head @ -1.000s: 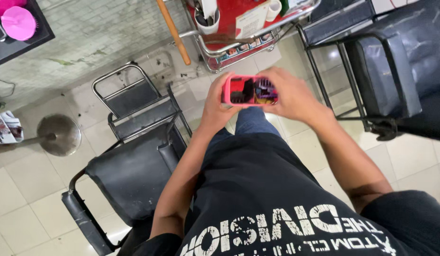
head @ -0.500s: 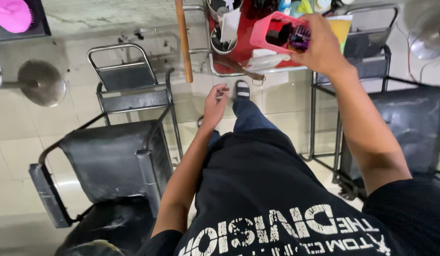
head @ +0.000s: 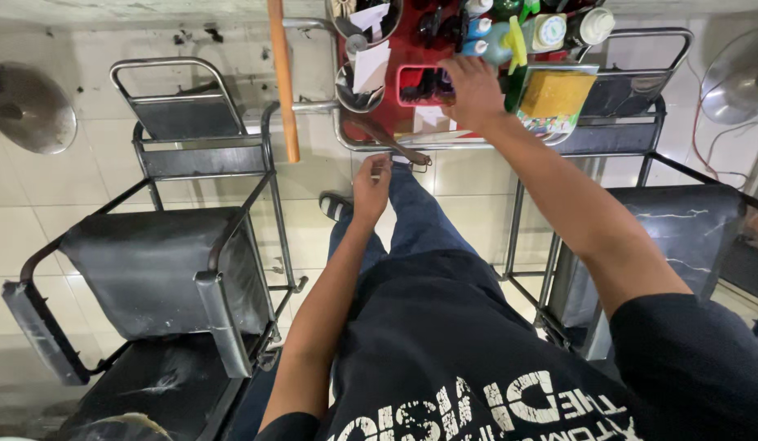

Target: The person sorts clipper guards into a container and then brushes off a barber chair using a wooden-handled brush.

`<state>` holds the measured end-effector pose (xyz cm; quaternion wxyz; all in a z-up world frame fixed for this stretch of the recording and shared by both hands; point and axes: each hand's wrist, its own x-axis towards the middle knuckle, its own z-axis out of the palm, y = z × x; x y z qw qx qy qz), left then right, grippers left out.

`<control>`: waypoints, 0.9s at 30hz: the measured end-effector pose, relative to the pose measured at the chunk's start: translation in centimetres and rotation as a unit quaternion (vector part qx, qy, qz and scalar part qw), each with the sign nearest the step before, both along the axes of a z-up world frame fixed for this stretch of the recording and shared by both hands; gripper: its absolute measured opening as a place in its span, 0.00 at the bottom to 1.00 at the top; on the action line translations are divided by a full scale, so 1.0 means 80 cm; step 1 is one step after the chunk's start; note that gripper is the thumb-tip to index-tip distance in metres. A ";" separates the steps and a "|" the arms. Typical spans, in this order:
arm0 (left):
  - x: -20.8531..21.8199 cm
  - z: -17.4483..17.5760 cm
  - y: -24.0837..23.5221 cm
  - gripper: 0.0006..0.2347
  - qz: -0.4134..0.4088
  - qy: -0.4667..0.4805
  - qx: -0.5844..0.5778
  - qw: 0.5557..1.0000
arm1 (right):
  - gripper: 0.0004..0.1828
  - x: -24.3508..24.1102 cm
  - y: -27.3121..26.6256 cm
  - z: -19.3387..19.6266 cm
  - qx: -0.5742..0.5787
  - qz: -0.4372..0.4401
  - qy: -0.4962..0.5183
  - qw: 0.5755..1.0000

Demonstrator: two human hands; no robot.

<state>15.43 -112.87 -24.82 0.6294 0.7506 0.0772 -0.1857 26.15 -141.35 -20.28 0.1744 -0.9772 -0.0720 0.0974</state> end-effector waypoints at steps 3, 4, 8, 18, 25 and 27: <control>0.019 0.023 -0.017 0.05 0.064 -0.073 0.054 0.994 | 0.45 -0.003 -0.001 -0.018 0.006 0.018 -0.019 1.000; 0.027 0.030 -0.020 0.05 0.063 -0.072 0.054 0.994 | 0.44 -0.004 -0.001 -0.023 0.017 0.019 -0.017 1.000; 0.054 0.052 -0.038 0.05 0.057 -0.113 0.054 0.991 | 0.42 -0.001 -0.006 -0.044 0.017 0.021 -0.012 1.000; 0.078 0.065 -0.069 0.06 -0.004 -0.153 0.082 0.985 | 0.42 0.010 -0.013 -0.082 -0.004 0.035 -0.006 0.999; 0.083 0.098 -0.078 0.06 -0.003 -0.161 0.064 0.985 | 0.49 0.017 -0.005 -0.074 0.012 0.019 0.002 1.000; 0.084 0.109 -0.078 0.05 -0.005 -0.163 0.016 0.986 | 0.51 0.020 -0.002 -0.070 0.014 0.017 -0.006 1.000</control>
